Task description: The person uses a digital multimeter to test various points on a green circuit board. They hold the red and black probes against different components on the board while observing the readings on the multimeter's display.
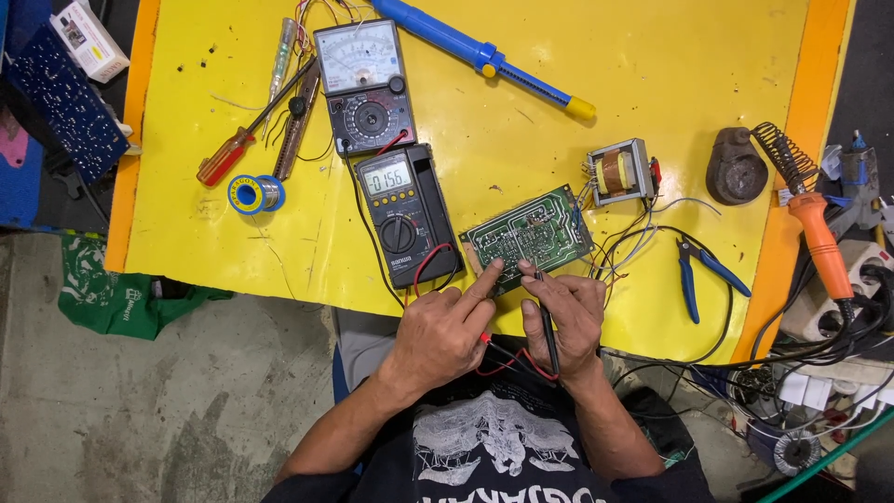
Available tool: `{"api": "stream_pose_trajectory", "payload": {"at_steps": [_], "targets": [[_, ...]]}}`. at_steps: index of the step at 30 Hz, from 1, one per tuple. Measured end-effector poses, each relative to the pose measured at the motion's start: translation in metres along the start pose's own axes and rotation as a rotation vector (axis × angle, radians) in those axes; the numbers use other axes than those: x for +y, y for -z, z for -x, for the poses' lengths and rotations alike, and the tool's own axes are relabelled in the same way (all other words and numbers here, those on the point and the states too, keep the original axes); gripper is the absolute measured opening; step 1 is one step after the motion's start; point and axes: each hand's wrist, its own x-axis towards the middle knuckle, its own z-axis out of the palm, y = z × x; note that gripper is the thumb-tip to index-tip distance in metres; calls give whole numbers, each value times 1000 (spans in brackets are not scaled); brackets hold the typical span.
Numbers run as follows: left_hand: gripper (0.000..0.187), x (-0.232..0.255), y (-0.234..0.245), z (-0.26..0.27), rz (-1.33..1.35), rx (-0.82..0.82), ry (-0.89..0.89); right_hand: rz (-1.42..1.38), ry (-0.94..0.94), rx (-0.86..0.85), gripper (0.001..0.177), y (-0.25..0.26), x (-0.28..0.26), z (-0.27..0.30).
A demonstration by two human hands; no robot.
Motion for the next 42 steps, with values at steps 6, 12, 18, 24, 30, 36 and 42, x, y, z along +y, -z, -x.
{"api": "stream_pose_trajectory", "payload": {"at_steps": [6,12,18,24,30,36,42], "targets": [[12,3,-12,13,79,100,-6,9,18,17,25,-1,1,1],[43,18,11,12,529,134,-115,-157,97,-165,35,11,-17,-2],[29,26,8,16,904,171,38,-298,108,-138,26,4,-26,-2],[37,33,14,8,846,140,198,-415,71,-187,25,10,-21,-5],[27,24,15,1,787,183,175,-267,100,-104,22,8,-19,-2],[15,24,15,5,776,145,275,-157,109,-64,20,1,-12,15],[17,29,11,10,886,81,349,-113,142,-68,20,17,-21,6]]}}
